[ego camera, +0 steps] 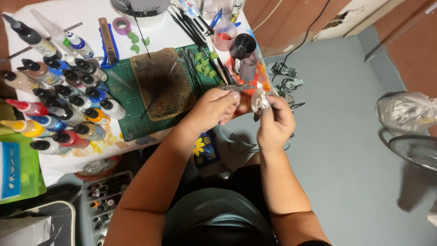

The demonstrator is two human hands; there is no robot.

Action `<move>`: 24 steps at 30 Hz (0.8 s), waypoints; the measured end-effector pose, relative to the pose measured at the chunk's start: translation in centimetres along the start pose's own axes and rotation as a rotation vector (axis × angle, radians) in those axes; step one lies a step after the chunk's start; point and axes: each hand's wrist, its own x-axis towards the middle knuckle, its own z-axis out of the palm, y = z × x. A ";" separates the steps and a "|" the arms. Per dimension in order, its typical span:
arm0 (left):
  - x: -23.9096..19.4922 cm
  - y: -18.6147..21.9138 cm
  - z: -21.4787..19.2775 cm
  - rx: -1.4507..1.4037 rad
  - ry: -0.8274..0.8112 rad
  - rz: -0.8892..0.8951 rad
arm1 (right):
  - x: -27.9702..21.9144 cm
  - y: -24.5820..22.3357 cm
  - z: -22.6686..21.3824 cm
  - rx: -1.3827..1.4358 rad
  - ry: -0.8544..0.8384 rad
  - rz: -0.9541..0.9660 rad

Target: Cleaning the components of an airbrush by wiping the needle and nozzle with a cloth.

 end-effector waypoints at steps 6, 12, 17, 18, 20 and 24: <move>0.2 1.1 0.9 -0.042 0.030 -0.078 | 0.4 -0.7 -1.0 -0.052 0.021 -0.023; 0.6 0.8 1.4 0.028 0.033 -0.087 | 2.9 -2.0 -0.5 -0.048 -0.036 -0.127; 1.4 1.4 2.0 0.344 0.050 -0.017 | 5.9 -5.2 2.1 -0.305 -0.418 -0.298; 1.6 1.8 2.0 0.346 0.050 -0.015 | 6.2 -5.1 1.8 -0.304 -0.417 -0.300; 1.8 2.7 1.8 0.822 0.083 0.007 | 6.7 -4.7 1.4 -0.382 -0.591 -0.296; 0.5 2.3 2.6 1.169 0.105 -0.005 | 7.7 -3.8 0.9 -0.454 -0.693 -0.315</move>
